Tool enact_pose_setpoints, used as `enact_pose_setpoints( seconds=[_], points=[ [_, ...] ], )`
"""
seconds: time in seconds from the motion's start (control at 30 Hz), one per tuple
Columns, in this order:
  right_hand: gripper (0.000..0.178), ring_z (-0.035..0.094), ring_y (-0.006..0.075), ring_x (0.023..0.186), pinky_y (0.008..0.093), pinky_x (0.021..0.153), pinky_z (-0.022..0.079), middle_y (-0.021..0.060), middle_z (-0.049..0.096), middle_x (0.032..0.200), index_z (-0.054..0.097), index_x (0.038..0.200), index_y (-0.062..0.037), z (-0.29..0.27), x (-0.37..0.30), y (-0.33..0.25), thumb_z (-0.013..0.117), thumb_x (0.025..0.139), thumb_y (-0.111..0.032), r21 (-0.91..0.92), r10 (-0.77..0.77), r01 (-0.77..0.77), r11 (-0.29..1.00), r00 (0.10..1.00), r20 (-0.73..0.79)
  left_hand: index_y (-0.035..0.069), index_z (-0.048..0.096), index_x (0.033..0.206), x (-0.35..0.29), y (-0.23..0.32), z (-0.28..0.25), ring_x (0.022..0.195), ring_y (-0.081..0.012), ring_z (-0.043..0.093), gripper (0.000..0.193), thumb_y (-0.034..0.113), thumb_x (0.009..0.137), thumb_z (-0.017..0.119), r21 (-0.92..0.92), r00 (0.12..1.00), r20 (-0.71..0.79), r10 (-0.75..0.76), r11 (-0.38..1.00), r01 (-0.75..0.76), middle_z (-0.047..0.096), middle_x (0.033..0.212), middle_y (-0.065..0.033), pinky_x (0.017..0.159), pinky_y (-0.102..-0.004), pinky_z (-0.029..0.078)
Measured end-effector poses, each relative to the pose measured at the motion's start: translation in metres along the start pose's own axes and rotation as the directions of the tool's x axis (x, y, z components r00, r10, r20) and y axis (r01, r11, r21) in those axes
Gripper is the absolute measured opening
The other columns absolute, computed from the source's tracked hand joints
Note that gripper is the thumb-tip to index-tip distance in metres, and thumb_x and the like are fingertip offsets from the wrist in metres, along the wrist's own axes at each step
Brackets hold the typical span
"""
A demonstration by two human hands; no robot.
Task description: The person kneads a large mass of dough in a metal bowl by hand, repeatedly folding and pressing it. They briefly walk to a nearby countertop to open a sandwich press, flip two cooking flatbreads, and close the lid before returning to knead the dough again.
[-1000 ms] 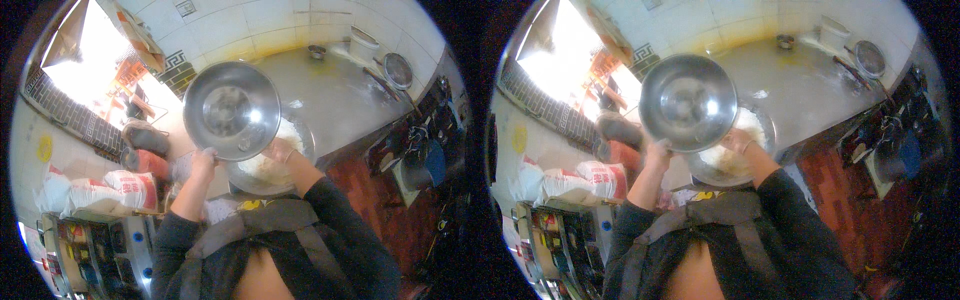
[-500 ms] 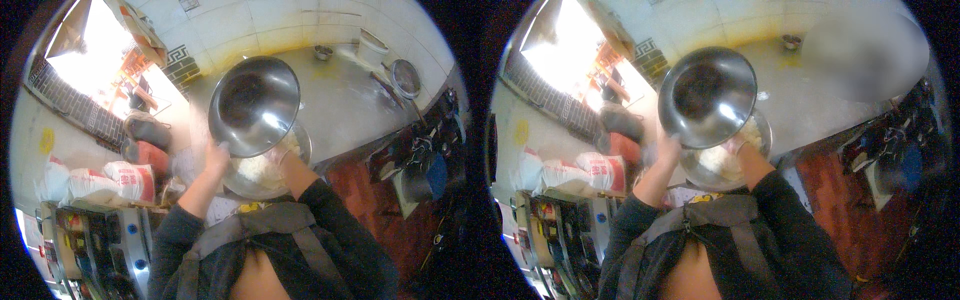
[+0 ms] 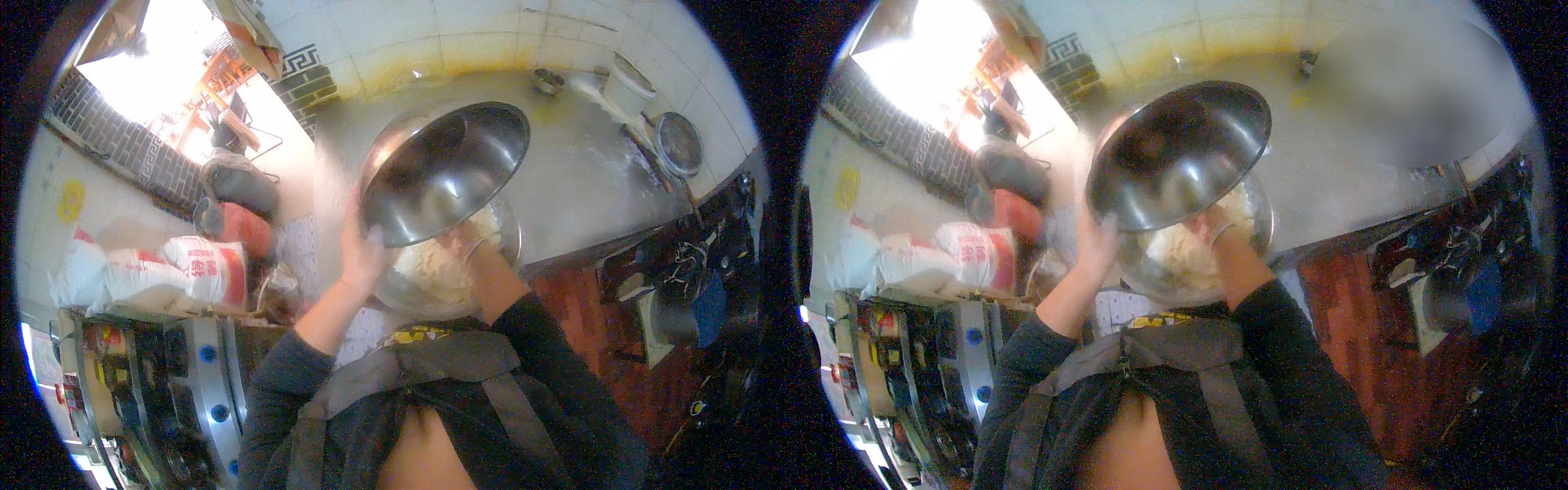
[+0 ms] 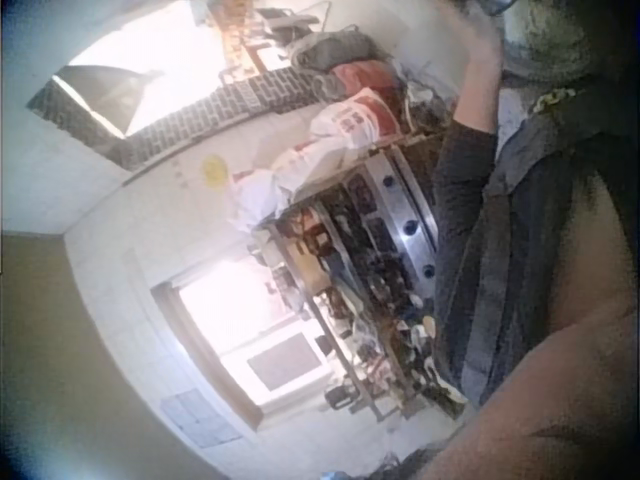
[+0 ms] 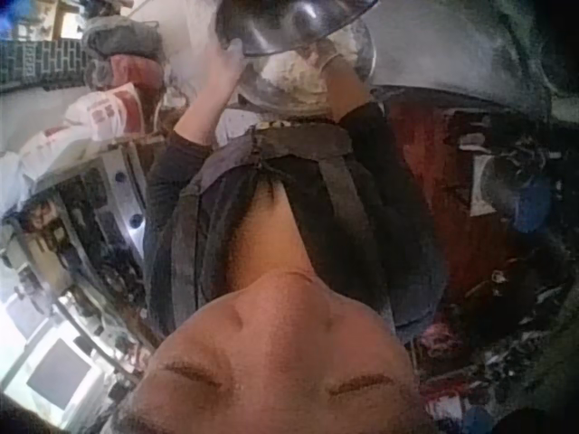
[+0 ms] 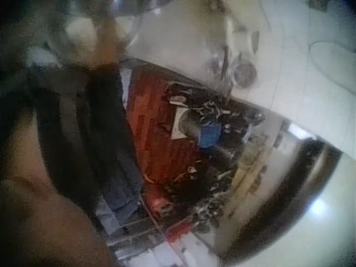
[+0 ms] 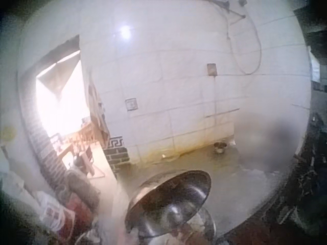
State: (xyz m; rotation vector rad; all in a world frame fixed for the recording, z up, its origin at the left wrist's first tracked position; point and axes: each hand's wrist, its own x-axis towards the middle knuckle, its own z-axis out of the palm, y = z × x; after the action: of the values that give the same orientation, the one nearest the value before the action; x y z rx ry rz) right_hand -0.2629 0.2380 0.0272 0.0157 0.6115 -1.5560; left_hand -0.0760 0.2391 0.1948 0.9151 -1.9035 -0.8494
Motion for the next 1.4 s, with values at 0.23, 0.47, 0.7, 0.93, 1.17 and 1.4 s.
enact_pose_setpoints(
  seconds=[0.23, 0.47, 0.7, 0.93, 1.17, 1.4],
  points=[
    [0.013, 0.058, 0.0181, 0.074, 0.0291, 0.063, 0.05, 0.0072, 0.059, 0.08, 0.057, 0.083, -0.0036, -0.073, 0.046, -0.011, 0.046, 0.084, -0.01, -0.065, 0.199, -0.19, 0.98, 0.961, 0.192, 0.0, 0.022, 0.136, -0.003, 0.003, -0.001, 0.127, -0.0272, 0.031, 0.074, -0.018, 0.067, 0.04, -0.003, 0.98, -0.042, 0.197, 0.98, -0.197, 0.029, 0.138, -0.0188, 0.104, -0.0348, 0.026],
    [0.018, 0.059, 0.0241, 0.079, 0.0344, 0.073, 0.048, 0.0112, 0.063, 0.085, 0.06, 0.089, 0.0006, 0.008, -0.019, 0.001, 0.047, 0.082, -0.008, -0.634, -0.068, 0.76, -0.14, 0.632, 0.772, -0.003, 0.03, 0.132, -0.042, -0.051, -0.086, 0.124, -0.026, 0.035, 0.062, -0.003, 0.075, 0.052, -0.128, 0.93, -0.367, 0.002, 0.99, -0.053, 0.038, 0.132, -0.0178, 0.103, -0.0359, 0.027],
    [0.022, 0.058, 0.0268, 0.077, 0.0375, 0.073, 0.047, 0.0119, 0.061, 0.086, 0.06, 0.096, -0.0033, -0.099, -0.003, -0.04, 0.056, 0.075, -0.009, -0.975, -0.083, 0.095, 0.202, 0.993, 0.079, 0.003, 0.044, 0.117, -0.14, -0.132, -0.197, 0.11, -0.03, 0.045, 0.037, 0.007, 0.081, 0.047, -0.861, 0.306, -0.304, -0.902, 0.398, 0.317, 0.044, 0.12, -0.0158, 0.084, -0.0484, 0.045],
    [0.015, 0.061, 0.0269, 0.077, 0.0368, 0.065, 0.048, 0.0105, 0.064, 0.082, 0.064, 0.082, -0.0092, -0.127, 0.071, -0.052, 0.053, 0.075, -0.015, -0.574, 0.121, 0.137, -0.807, 0.99, 0.066, -0.005, 0.036, 0.114, -0.261, -0.16, -0.348, 0.097, -0.038, 0.052, 0.043, -0.003, 0.071, 0.04, -0.706, -0.192, -0.612, -0.767, 0.639, -0.305, 0.045, 0.109, -0.0214, 0.073, -0.0553, 0.05],
    [0.022, 0.063, 0.0249, 0.084, 0.0374, 0.071, 0.049, 0.008, 0.066, 0.091, 0.067, 0.091, -0.014, -0.078, 0.083, -0.022, 0.054, 0.077, -0.026, 0.101, 0.197, 0.213, -0.972, 0.969, -0.146, 0.0, 0.038, 0.114, -0.344, -0.203, -0.463, 0.097, -0.0354, 0.05, 0.037, 0.003, 0.078, 0.039, -0.546, -0.353, -0.672, -0.651, 0.758, -0.358, 0.043, 0.112, -0.0192, 0.074, -0.0512, 0.052],
    [0.032, 0.062, 0.0205, 0.088, 0.0312, 0.073, 0.049, 0.0077, 0.064, 0.097, 0.065, 0.095, -0.0091, -0.062, 0.085, -0.002, 0.057, 0.078, -0.036, 0.16, 0.197, 0.252, -0.954, 0.934, -0.298, 0.003, 0.041, 0.113, -0.398, -0.228, -0.529, 0.101, -0.0318, 0.047, 0.029, 0.013, 0.085, 0.04, -0.608, -0.239, -0.743, -0.626, 0.779, -0.152, 0.043, 0.115, -0.0175, 0.068, -0.0481, 0.052]
  ],
)
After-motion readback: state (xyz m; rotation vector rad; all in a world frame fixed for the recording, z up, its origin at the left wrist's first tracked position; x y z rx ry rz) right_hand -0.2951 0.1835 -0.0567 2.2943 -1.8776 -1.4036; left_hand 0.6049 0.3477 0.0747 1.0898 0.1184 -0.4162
